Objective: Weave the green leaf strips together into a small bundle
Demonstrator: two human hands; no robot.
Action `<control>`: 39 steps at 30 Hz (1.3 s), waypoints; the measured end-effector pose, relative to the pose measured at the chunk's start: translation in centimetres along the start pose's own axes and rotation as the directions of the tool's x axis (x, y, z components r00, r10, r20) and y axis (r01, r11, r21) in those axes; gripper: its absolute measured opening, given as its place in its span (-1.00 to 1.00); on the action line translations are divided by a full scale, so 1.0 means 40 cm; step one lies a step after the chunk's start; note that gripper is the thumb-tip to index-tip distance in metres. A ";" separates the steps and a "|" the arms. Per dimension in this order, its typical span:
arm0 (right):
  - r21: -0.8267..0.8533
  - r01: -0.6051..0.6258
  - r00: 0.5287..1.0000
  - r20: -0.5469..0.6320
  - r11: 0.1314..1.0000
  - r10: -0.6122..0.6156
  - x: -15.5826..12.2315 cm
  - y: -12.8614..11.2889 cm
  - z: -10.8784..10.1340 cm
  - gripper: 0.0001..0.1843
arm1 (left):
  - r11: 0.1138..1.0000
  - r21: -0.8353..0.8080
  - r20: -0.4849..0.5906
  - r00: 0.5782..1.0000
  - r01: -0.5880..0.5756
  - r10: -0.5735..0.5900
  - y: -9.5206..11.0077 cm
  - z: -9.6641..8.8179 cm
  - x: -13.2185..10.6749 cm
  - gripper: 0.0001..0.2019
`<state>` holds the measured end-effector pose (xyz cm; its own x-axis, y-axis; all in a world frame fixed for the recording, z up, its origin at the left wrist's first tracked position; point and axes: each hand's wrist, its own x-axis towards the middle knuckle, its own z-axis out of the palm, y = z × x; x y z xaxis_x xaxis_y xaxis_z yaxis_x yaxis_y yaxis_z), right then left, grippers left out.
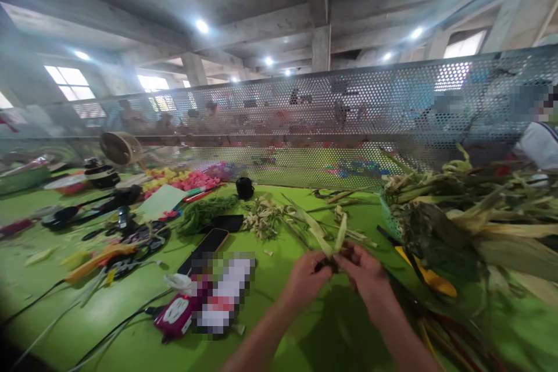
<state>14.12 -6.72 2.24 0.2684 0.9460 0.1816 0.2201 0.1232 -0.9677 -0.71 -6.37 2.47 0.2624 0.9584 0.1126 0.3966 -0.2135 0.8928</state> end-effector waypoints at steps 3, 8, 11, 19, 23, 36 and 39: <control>0.007 -0.040 0.999 0.025 0.999 0.039 -0.012 -0.016 -0.018 -0.63 | 0.999 -0.016 0.065 0.997 0.052 -0.051 0.002 -0.003 0.001 -0.87; 0.035 0.004 0.998 -0.062 0.999 -0.001 -0.019 -0.065 -0.042 -0.57 | 0.941 -0.305 0.151 0.983 0.149 -0.107 -0.021 -0.002 0.011 -0.82; 0.056 -0.010 1.000 0.005 0.998 0.009 -0.017 -0.080 -0.047 -0.60 | 0.917 -0.371 0.149 0.984 0.145 -0.096 -0.036 -0.002 0.017 -0.80; -0.288 0.185 0.958 0.267 0.940 -0.107 -0.030 -0.107 -0.045 -0.78 | 0.990 -0.046 0.089 0.987 0.135 -0.130 -0.018 -0.021 0.013 -0.81; -0.337 0.243 0.940 0.315 0.910 -0.134 -0.027 -0.085 -0.045 -0.77 | 0.991 0.106 0.071 0.993 0.082 -0.090 -0.005 -0.027 0.008 -0.80; -0.498 0.402 0.888 0.416 0.769 -0.195 -0.034 -0.061 -0.039 -0.77 | 0.942 0.301 0.080 0.988 -0.147 0.128 -0.010 -0.027 -0.004 -0.82; -0.511 0.431 0.883 0.410 0.744 -0.230 -0.038 -0.062 -0.039 -0.78 | 0.941 0.299 0.101 0.986 -0.160 0.135 -0.005 -0.030 -0.006 -0.82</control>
<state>14.64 -8.95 4.64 -0.1978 0.9297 0.3108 0.7583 0.3460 -0.5525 -1.91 -6.32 2.78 0.4015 0.8964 0.1876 0.5944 -0.4109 0.6912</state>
